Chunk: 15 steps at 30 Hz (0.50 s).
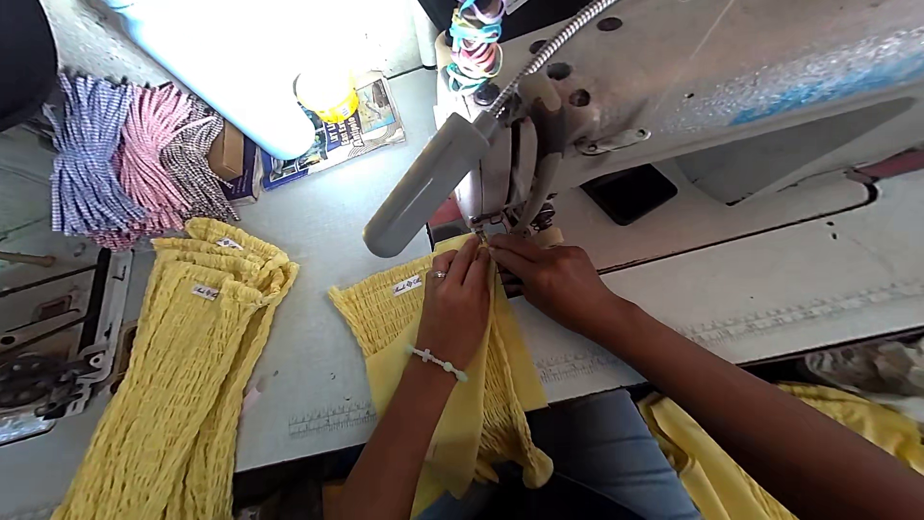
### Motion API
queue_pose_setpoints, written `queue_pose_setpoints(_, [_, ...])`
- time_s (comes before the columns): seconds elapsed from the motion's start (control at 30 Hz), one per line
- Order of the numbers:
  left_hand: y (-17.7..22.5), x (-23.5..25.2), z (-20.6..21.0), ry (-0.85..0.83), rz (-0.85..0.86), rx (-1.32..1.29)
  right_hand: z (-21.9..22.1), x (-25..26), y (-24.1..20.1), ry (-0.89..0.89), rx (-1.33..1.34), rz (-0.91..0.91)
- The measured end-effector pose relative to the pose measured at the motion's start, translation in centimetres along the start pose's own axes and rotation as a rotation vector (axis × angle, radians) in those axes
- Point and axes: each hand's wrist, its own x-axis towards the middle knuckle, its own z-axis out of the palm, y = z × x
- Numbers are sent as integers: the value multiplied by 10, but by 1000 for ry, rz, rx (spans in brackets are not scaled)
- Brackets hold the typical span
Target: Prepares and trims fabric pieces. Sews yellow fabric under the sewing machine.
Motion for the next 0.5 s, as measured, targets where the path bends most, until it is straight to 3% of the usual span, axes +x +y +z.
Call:
queue_pose_setpoints(0.23, [-3, 3, 0, 8, -3, -9, -6, 0, 4, 10, 78, 61])
queue_pose_setpoints(0.37, [-4, 7, -1, -18, -7, -33, -62, -25, 22, 233, -15, 184])
queue_pose_setpoints(0.5, [-3, 7, -1, -11, -19, -28, -118, -95, 90, 497, -331, 436])
